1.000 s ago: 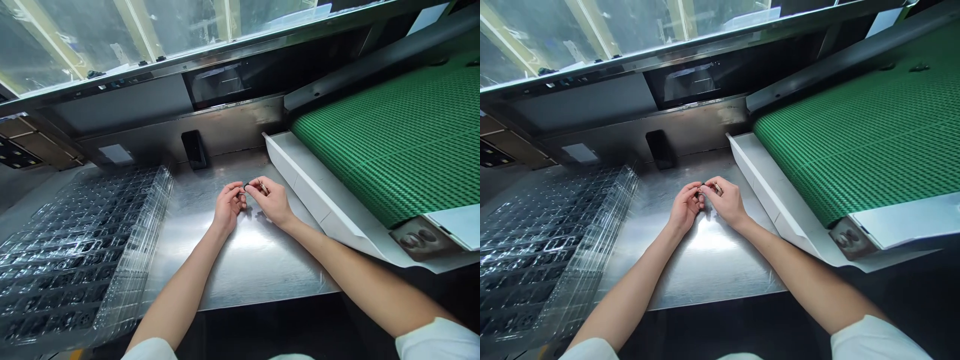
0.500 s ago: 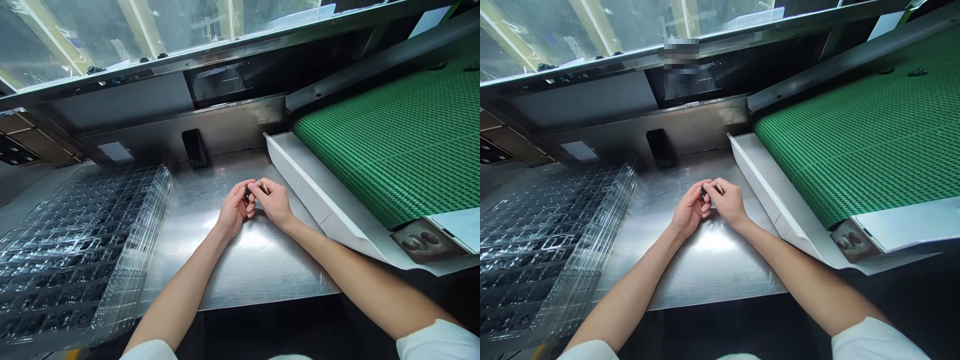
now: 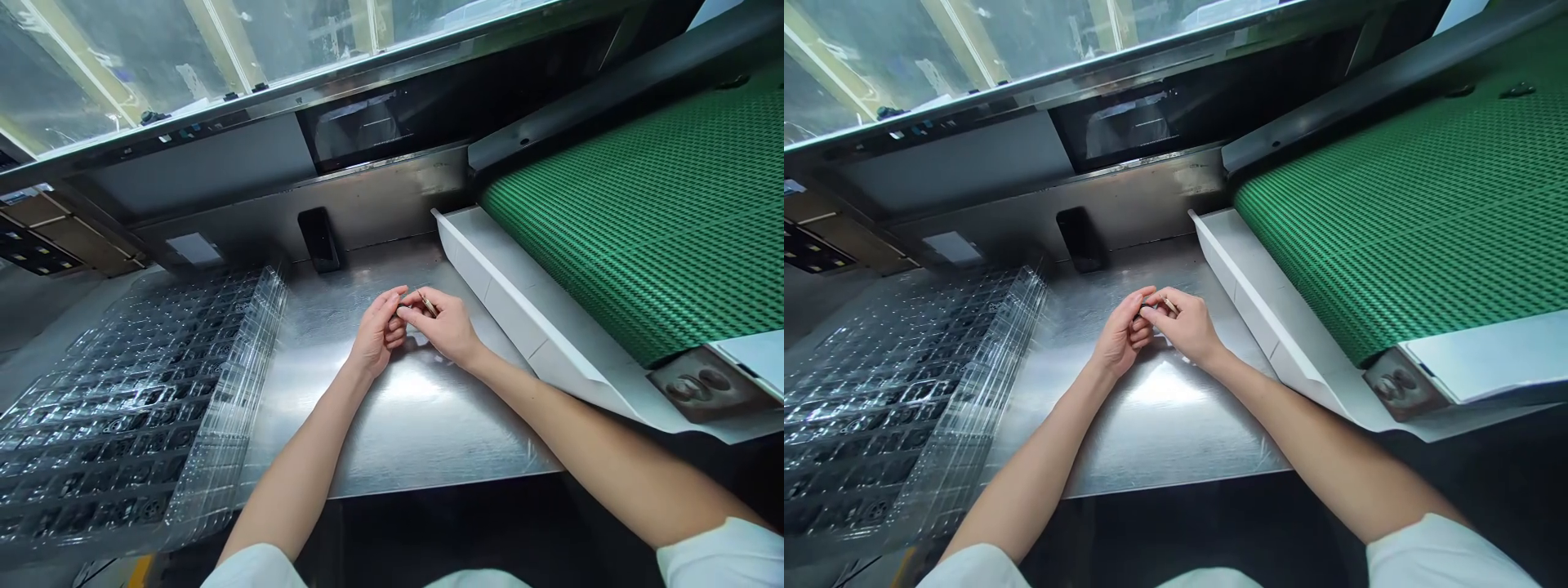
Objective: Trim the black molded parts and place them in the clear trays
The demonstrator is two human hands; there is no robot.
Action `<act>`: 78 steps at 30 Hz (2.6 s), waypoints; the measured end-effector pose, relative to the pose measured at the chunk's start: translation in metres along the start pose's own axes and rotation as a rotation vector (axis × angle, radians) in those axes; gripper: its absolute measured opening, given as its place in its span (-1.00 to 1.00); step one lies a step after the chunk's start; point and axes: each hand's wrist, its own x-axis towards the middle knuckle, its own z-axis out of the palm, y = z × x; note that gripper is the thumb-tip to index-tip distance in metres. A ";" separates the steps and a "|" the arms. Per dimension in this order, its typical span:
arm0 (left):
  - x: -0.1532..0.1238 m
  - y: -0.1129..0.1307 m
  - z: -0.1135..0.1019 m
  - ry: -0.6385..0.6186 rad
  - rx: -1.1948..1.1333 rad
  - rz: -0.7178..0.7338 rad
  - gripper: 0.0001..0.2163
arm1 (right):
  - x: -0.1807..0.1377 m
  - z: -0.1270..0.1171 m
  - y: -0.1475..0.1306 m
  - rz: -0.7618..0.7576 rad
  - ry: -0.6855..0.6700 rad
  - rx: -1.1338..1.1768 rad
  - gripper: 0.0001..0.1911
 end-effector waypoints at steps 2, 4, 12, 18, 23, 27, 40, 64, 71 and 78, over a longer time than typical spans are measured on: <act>-0.002 0.000 0.001 -0.048 -0.024 0.016 -0.56 | 0.001 0.000 0.001 0.023 0.042 0.056 -0.65; -0.004 0.000 0.003 -0.117 -0.052 0.042 -0.59 | 0.003 -0.001 0.002 0.034 0.103 0.087 -0.56; -0.005 -0.009 0.010 -0.135 -0.022 0.084 -0.56 | 0.003 -0.002 0.003 0.060 0.134 0.123 -0.41; -0.004 -0.008 0.010 -0.084 -0.020 0.072 -0.63 | -0.002 0.001 0.005 0.032 0.034 0.085 -0.47; -0.002 -0.006 0.007 -0.049 -0.030 0.071 -0.69 | -0.003 -0.003 0.004 -0.077 0.004 -0.147 -0.54; 0.000 -0.004 0.003 -0.033 -0.046 0.070 -0.73 | -0.001 -0.005 0.006 -0.107 0.001 -0.203 -0.60; -0.001 -0.001 0.002 0.023 -0.063 0.131 -0.75 | -0.009 -0.004 0.011 -0.268 -0.078 -0.552 -0.58; 0.003 -0.005 -0.006 -0.002 -0.003 0.180 -0.71 | -0.009 -0.006 0.011 -0.254 -0.069 -0.726 -0.56; 0.003 -0.005 -0.006 -0.007 -0.013 0.171 -0.73 | -0.007 -0.008 0.013 -0.235 -0.059 -0.726 -0.56; 0.003 -0.001 -0.003 0.010 -0.049 0.140 -0.79 | -0.004 -0.009 0.010 -0.225 0.004 -0.569 -0.55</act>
